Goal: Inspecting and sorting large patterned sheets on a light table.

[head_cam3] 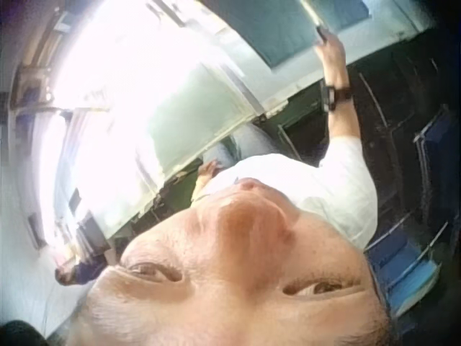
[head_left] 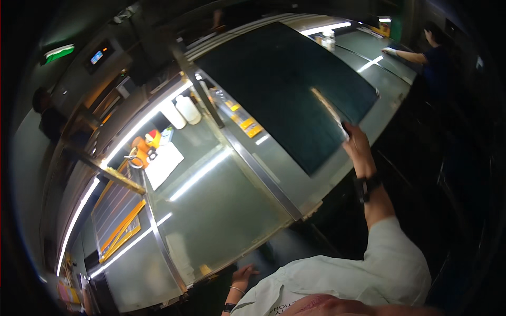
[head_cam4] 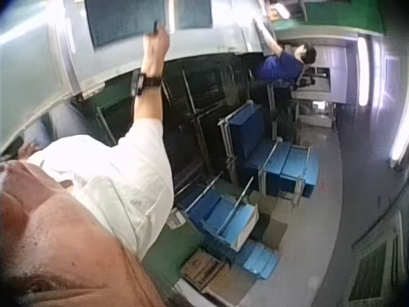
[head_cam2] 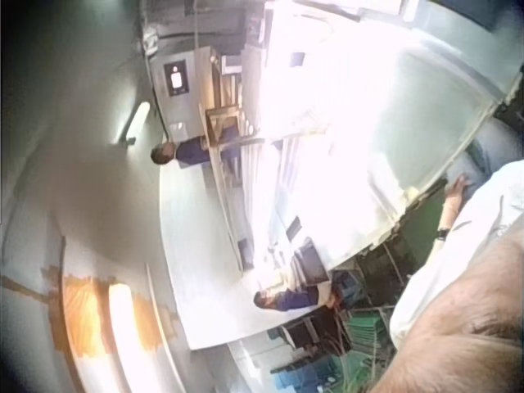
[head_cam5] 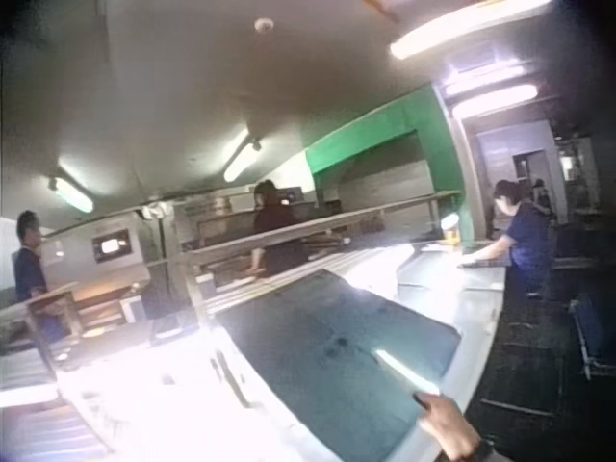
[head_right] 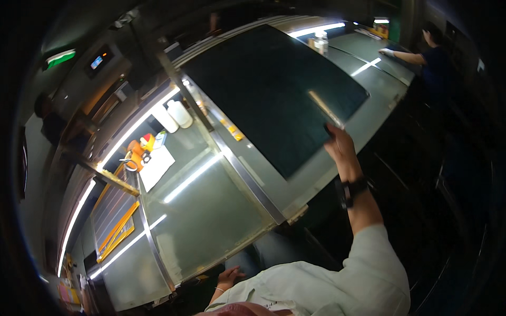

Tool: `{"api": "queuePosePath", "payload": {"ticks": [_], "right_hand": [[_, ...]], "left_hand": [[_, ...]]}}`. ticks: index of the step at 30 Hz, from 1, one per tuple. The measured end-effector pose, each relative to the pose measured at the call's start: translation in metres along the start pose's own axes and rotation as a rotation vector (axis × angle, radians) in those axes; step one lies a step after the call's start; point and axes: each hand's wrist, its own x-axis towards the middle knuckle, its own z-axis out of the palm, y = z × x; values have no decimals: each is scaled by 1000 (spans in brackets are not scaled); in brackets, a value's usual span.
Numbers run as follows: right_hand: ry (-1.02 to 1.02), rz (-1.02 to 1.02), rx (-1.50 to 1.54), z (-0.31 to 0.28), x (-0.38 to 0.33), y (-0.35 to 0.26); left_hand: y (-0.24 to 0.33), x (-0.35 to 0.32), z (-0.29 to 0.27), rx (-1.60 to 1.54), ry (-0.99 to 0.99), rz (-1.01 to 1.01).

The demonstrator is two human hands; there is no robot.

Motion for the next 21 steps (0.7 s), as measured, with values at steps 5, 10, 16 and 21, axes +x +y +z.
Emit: {"api": "queuePosePath", "payload": {"ticks": [5,10,16,21], "right_hand": [[-95,-50,8,-97,-131,-24],[3,55,-138,-126,-130,-30],[77,36,-492,-66,-80,-9],[-197,179,-1021,-139,-115,0]], "left_hand": [[22,0,-9,65,-6,-10],[23,10,-1,112,-68,-79],[7,8,-4,174,-61,3],[-8,15,-13,349,-71,146]]}}
